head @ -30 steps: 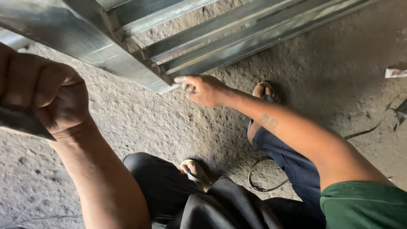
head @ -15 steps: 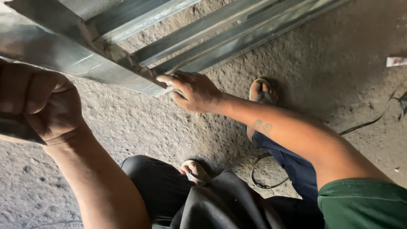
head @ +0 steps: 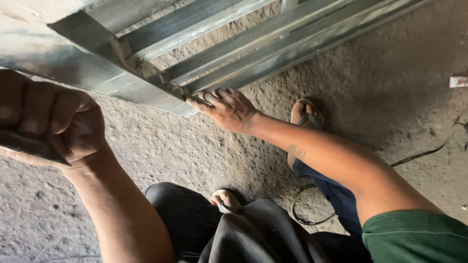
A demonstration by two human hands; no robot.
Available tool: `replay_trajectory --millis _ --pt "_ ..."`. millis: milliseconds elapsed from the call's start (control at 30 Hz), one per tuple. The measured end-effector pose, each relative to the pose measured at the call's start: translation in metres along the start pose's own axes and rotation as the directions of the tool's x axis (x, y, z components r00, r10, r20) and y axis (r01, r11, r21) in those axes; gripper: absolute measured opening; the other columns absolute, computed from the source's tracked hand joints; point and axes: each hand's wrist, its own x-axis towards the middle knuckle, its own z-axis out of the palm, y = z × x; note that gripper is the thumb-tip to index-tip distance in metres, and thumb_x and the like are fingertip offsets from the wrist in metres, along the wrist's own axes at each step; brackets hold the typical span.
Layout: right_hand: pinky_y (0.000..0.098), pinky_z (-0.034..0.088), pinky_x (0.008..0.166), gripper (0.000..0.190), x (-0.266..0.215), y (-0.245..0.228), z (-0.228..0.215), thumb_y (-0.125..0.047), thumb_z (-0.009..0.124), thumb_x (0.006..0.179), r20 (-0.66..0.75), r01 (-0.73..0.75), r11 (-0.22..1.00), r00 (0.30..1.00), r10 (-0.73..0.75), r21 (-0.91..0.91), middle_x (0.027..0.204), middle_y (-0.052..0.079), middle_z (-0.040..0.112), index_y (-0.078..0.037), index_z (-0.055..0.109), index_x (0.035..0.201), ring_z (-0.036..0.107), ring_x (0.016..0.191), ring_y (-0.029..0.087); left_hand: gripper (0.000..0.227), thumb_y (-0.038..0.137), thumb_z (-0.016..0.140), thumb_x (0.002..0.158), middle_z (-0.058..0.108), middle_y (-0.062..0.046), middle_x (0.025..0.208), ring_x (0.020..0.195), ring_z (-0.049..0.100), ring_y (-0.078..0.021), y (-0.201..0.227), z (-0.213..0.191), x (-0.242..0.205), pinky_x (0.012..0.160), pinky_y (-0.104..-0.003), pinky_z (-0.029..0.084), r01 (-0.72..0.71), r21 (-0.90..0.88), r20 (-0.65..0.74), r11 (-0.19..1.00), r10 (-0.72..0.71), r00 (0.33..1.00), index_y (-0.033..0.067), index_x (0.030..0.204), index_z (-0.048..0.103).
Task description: Applying filler putty to the joints of a metal gate and smoothing it with a putty knife
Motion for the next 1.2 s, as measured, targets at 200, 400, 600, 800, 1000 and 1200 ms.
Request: replay_trajectory --millis 200,400,600,800,1000,1200 --pt "0.0377 0.054 0.081 0.099 -0.008 0.021 0.016 -0.011 0.074 0.096 0.116 0.121 0.897 0.990 -0.079 -0.426 0.122 0.011 0.064 -0.038 0.009 0.167 0.064 0.095 0.026 0.009 0.023 0.076 0.102 0.063 0.017 0.099 0.080 0.060 0.0092 0.001 -0.002 0.001 0.073 -0.007 0.048 -0.011 0.076 0.052 0.997 0.007 0.999 0.0213 0.101 0.068" --pt "0.0569 0.054 0.096 0.102 0.001 0.014 -0.021 0.013 0.059 0.085 0.366 0.050 0.987 0.931 0.010 -0.153 0.154 0.027 0.047 -0.034 0.015 0.164 0.066 0.108 0.043 0.009 0.023 0.076 0.104 0.063 0.016 0.098 0.080 0.061 0.0090 0.002 0.001 -0.003 0.074 -0.008 0.047 -0.001 0.055 -0.007 0.998 0.001 1.000 0.0200 0.103 0.067" --pt "0.0394 0.066 0.063 0.101 0.006 0.004 -0.059 0.004 0.072 0.101 -0.124 0.210 0.963 0.974 -0.191 0.166 0.103 0.012 0.077 -0.025 0.003 0.168 0.078 0.105 0.034 0.006 0.021 0.066 0.109 0.064 0.014 0.101 0.081 0.062 0.0074 0.003 0.000 -0.002 0.074 -0.008 0.048 -0.016 0.064 0.043 0.998 0.013 0.999 0.0178 0.104 0.067" --pt "0.0235 0.050 0.060 0.076 0.039 -0.014 -0.093 0.000 0.069 0.102 -0.187 0.158 0.970 0.975 -0.123 0.184 0.093 -0.001 0.069 -0.017 0.028 0.164 0.054 0.069 0.010 0.023 0.030 0.056 0.116 0.069 0.012 0.103 0.079 0.060 0.0041 0.009 -0.007 -0.002 0.073 -0.011 0.049 -0.001 0.081 0.066 0.997 -0.005 0.998 0.0164 0.115 0.074" --pt "0.0244 0.060 0.064 0.076 0.058 -0.023 -0.089 -0.002 0.073 0.104 -0.201 0.124 0.979 0.976 -0.090 0.163 0.102 0.001 0.069 -0.018 0.028 0.163 0.062 0.073 0.011 0.050 0.034 0.052 0.119 0.073 0.003 0.106 0.079 0.066 -0.0044 0.016 -0.044 -0.018 0.073 -0.022 0.057 -0.074 -0.017 0.030 0.997 0.075 0.997 0.0149 0.160 0.074" --pt "0.0281 0.058 0.067 0.090 0.059 -0.031 -0.084 -0.013 0.077 0.102 -0.156 0.042 0.997 0.987 -0.032 0.060 0.106 0.004 0.075 -0.025 0.016 0.167 0.067 0.076 0.013 0.052 0.035 0.055 0.116 0.071 0.004 0.107 0.078 0.065 -0.0036 0.021 -0.053 -0.024 0.072 -0.021 0.053 -0.109 -0.012 -0.019 0.994 0.109 0.994 0.0201 0.165 0.067"
